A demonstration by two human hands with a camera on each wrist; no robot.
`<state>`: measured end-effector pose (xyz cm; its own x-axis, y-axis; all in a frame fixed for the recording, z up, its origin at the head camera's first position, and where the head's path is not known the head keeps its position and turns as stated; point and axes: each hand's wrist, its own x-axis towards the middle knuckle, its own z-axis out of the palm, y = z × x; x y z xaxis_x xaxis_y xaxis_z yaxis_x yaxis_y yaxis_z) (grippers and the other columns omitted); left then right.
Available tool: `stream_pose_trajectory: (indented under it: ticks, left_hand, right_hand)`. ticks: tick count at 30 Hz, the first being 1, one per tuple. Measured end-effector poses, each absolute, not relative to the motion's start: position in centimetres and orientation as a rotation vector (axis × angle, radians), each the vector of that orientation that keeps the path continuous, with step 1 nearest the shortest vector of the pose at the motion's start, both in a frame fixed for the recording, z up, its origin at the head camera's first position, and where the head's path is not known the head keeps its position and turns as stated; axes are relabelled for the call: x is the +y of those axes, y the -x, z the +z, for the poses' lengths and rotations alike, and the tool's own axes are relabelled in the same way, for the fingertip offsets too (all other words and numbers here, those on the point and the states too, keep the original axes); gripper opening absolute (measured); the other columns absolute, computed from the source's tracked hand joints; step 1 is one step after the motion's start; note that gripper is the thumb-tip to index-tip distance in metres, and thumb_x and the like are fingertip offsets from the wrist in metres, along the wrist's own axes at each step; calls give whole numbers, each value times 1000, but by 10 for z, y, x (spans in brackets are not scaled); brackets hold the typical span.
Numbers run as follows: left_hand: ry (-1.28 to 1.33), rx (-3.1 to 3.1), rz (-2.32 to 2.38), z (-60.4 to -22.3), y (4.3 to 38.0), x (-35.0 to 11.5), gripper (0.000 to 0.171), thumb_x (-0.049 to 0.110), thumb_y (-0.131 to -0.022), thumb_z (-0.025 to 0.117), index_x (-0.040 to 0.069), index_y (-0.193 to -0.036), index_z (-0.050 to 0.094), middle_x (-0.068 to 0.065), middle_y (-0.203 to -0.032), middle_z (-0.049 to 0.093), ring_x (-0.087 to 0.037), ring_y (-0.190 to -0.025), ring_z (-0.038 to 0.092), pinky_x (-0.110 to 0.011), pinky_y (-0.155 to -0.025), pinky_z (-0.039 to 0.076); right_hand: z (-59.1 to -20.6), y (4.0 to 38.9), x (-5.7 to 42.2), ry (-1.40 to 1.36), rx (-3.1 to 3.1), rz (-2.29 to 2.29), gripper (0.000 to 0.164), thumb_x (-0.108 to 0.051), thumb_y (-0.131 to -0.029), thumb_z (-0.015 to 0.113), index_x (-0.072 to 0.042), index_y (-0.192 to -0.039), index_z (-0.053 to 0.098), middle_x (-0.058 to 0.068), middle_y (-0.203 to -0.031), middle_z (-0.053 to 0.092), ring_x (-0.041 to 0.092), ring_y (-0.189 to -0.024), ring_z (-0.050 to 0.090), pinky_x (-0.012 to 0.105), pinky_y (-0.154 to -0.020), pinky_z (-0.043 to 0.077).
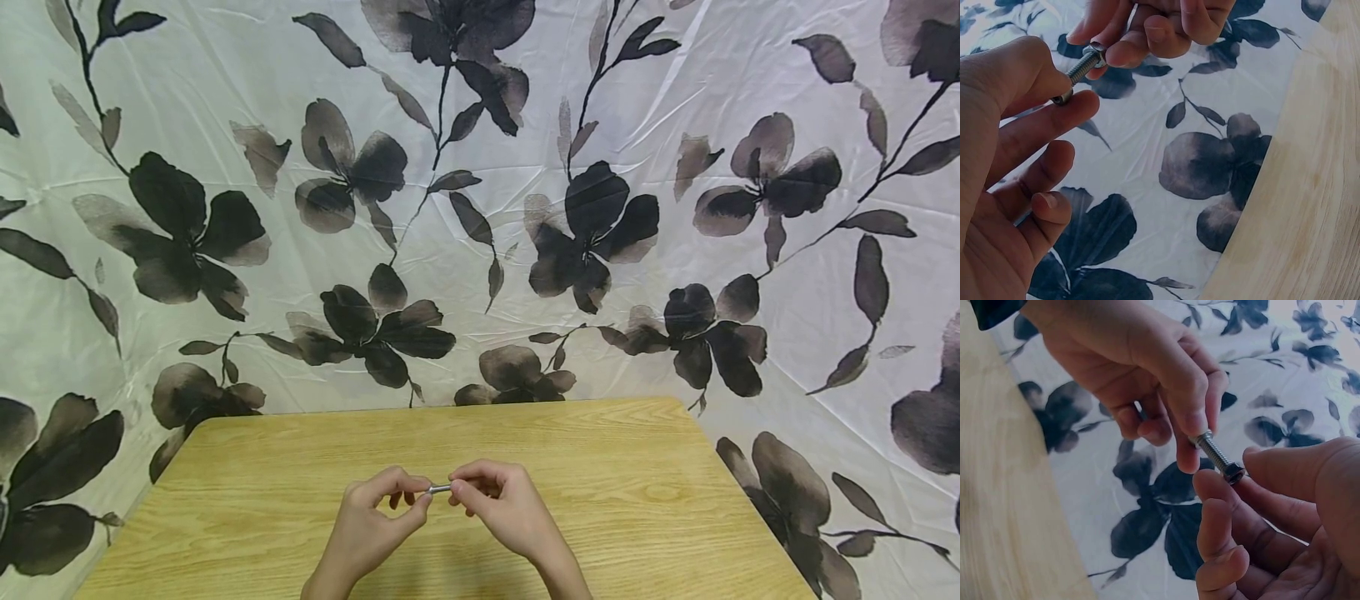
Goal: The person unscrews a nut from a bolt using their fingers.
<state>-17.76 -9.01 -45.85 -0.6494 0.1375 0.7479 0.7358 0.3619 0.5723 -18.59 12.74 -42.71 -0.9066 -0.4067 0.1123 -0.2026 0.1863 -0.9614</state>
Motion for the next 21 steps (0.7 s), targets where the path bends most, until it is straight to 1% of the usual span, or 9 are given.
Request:
stream_pose_trajectory:
  ticks: [8, 13, 19, 21]
  left_hand:
    - [747, -2045, -1305, -458, 177, -90, 32, -6, -77, 80, 23, -89, 74, 14, -80, 71, -1, -69, 55, -22, -56, 47]
    - [723, -2076, -1305, -457, 175, -91, 33, -5, -77, 81, 25, -89, 74, 16, -79, 70, -2, -68, 57, -21, -57, 46]
    - [741, -2052, -1308, -457, 176, -91, 35, -6, -76, 80, 25, -90, 74, 14, -79, 70, -13, -65, 60, -21, -57, 47]
    - [743, -2042, -1306, -457, 176, -91, 35, -6, -76, 80, 25, -90, 74, 14, -79, 70, -10, -66, 60, -23, -56, 47]
  right_hand:
    - [-426, 185, 126, 587, 2314, -1819, 20, -21, -97, 72, -7, -111, 74, 15, -100, 73, 13, -78, 65, 25, -69, 52]
    - [-426, 184, 127, 631, 2333, -1829, 17, -18, -95, 74, -7, -109, 74, 16, -104, 72, 10, -81, 68, 25, -70, 53]
    - [-427, 184, 128, 691, 2330, -1841, 17, -16, -94, 75, -7, -109, 74, 18, -109, 71, 16, -85, 71, 26, -71, 54]
    - [-427, 184, 128, 699, 2326, -1841, 19, -16, -95, 74, -7, -112, 73, 18, -111, 71, 17, -86, 71, 26, -72, 55]
